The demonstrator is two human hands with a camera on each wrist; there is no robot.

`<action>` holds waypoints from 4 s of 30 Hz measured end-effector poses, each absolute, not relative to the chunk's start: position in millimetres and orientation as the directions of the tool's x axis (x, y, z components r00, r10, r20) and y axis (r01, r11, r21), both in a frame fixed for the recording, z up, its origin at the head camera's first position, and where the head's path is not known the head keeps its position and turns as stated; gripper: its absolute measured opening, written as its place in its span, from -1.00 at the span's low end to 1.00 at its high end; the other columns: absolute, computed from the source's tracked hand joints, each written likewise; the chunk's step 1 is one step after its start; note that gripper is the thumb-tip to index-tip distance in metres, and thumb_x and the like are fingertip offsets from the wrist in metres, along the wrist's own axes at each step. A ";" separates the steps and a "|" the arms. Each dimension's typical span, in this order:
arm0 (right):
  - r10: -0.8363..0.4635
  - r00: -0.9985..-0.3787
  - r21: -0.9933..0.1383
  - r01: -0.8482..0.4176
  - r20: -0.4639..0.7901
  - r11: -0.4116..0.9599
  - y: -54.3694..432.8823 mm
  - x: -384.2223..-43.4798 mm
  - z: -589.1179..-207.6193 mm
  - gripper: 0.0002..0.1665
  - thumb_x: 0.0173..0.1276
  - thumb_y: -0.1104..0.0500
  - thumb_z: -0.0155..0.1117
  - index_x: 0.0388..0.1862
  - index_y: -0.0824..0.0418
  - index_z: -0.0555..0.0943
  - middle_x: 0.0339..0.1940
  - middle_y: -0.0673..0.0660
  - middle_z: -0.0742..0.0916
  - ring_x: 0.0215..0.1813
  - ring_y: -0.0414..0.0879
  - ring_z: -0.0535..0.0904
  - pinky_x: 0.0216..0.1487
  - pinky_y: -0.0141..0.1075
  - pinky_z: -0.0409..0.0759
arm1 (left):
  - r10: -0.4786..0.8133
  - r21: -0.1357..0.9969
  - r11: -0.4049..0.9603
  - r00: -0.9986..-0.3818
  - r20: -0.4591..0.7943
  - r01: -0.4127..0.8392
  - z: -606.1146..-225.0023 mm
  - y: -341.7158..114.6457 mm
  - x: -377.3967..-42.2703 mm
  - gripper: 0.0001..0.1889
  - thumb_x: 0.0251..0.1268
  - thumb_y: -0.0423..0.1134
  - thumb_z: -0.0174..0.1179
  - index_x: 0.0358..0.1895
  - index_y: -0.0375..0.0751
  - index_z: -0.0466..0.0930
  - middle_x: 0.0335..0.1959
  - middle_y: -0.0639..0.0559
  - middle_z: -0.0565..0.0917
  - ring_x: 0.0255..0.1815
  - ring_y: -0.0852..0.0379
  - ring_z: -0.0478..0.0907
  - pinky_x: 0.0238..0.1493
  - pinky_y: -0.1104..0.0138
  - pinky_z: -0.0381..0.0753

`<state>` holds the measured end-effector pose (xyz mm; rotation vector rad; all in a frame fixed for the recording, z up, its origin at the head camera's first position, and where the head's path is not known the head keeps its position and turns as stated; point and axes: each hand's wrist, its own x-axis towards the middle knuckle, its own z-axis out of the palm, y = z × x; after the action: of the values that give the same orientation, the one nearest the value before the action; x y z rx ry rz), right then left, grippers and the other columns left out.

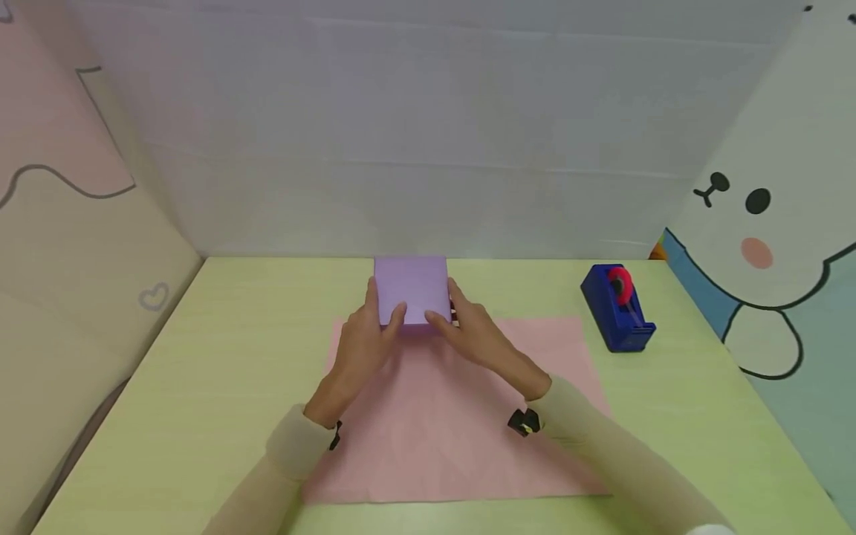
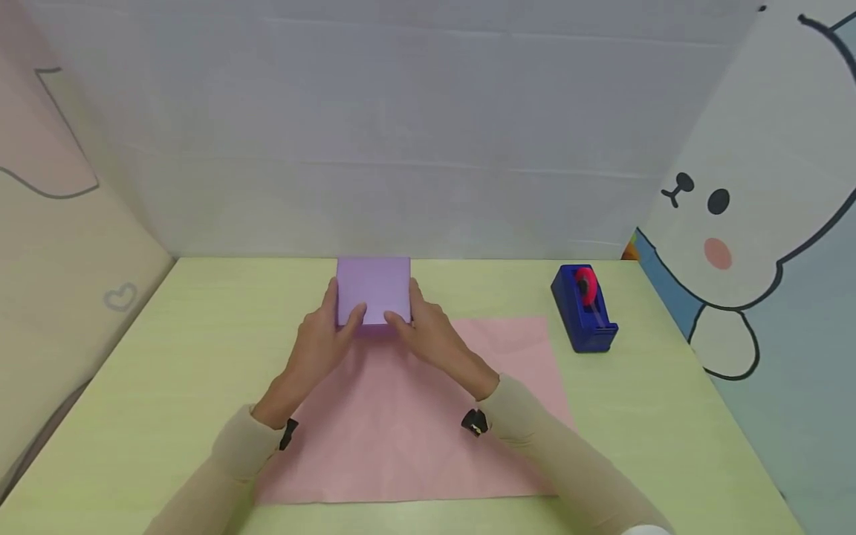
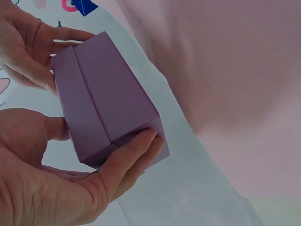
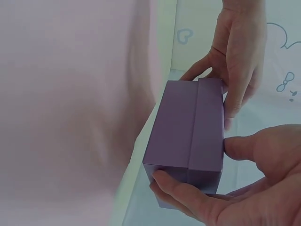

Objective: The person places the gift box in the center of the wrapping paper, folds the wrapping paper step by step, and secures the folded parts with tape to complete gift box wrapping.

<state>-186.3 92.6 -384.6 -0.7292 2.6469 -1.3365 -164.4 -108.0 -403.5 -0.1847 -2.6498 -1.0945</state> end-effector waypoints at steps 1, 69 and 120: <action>-0.449 -0.884 -0.779 -0.372 0.130 0.505 94.8 -184.7 -384.3 -0.07 0.61 0.12 0.17 0.61 0.55 -0.09 0.39 0.53 0.49 0.20 0.32 0.63 0.16 0.06 0.64 | 0.024 0.678 0.701 -0.957 0.290 0.223 -403.5 -106.4 -162.8 -0.18 0.58 -0.05 0.14 0.55 -0.59 -0.01 0.18 -0.54 0.58 0.06 -0.37 0.67 0.04 -0.10 0.67; -0.410 -0.911 -0.739 -0.249 -0.040 0.626 178.8 -90.5 -381.4 -0.19 0.57 -0.03 0.23 0.48 0.46 0.17 0.16 0.56 0.65 0.07 0.29 0.72 -0.05 -0.02 0.74 | 0.331 0.684 0.653 -0.935 0.129 0.326 -411.5 -51.7 -82.8 -0.15 0.59 -0.04 0.12 0.51 -0.71 -0.05 -0.02 -0.56 0.66 -0.05 -0.24 0.73 -0.11 0.07 0.73; -0.413 -0.906 -0.735 -0.217 -0.093 0.642 173.8 -97.9 -395.8 -0.11 0.59 -0.06 0.20 0.57 0.45 0.08 0.22 0.55 0.61 0.18 0.29 0.66 0.11 0.07 0.66 | 0.304 0.675 0.692 -0.951 0.050 0.257 -412.4 -53.1 -81.2 -0.08 0.56 -0.05 0.17 0.53 -0.70 -0.15 0.09 -0.65 0.56 0.04 -0.41 0.65 -0.03 -0.10 0.69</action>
<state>-97.9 173.8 -395.8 -0.5111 2.6110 -1.1197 -81.2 -53.1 -412.4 -0.4899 -2.9494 -1.1612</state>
